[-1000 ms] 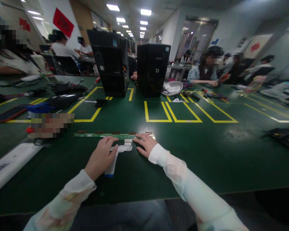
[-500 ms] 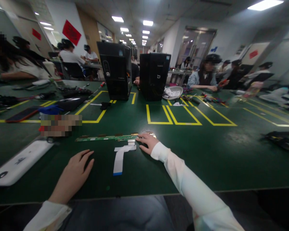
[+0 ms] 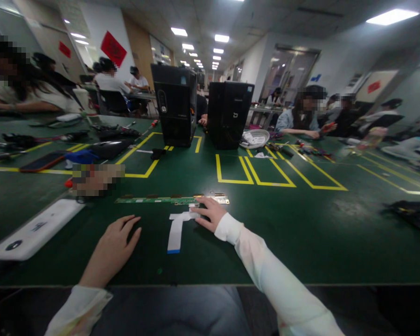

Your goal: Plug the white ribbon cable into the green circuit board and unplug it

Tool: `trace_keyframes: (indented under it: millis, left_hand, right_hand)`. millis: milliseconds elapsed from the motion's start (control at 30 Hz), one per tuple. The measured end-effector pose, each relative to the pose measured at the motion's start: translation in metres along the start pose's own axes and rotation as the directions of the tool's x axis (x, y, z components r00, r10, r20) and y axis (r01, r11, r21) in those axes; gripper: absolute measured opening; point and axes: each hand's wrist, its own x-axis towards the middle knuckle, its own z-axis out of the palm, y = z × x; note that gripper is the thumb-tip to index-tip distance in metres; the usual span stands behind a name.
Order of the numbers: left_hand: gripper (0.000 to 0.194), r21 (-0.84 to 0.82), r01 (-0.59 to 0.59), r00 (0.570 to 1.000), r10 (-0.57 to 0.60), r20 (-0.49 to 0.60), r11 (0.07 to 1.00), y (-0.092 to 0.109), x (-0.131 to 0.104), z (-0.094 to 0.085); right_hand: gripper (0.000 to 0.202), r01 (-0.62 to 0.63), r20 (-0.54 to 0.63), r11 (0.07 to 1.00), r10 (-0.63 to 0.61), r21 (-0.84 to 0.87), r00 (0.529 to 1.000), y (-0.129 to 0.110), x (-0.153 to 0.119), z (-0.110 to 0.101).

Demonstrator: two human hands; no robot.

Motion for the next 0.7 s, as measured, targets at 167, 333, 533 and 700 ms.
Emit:
trace_keyframes:
  millis: [167,333,533,700]
  left_hand:
    - [0.044,-0.012,-0.003,1.000,0.003,-0.003,1.000,0.0005,0.0007,-0.0009]
    - [0.042,-0.033,0.004,1.000,-0.004,-0.015,0.999,0.0008,0.0007,-0.0010]
    - [0.038,-0.050,0.011,1.000,-0.012,-0.018,0.999,0.0019,0.0004,-0.0018]
    - [0.038,-0.058,0.015,1.000,-0.016,-0.027,0.998,0.0037,0.0009,-0.0039]
  right_hand:
    - [0.043,-0.062,0.072,0.997,0.065,-0.043,0.995,-0.0008,0.0008,0.0021]
    - [0.045,-0.076,0.105,0.996,0.080,-0.038,0.991,-0.0015,-0.0002,-0.0004]
    - [0.047,-0.080,0.110,0.996,0.084,-0.040,0.990,-0.0032,0.0004,-0.0007]
    - [0.049,-0.061,0.105,0.997,0.064,-0.040,0.992,-0.0037,-0.0065,-0.0045]
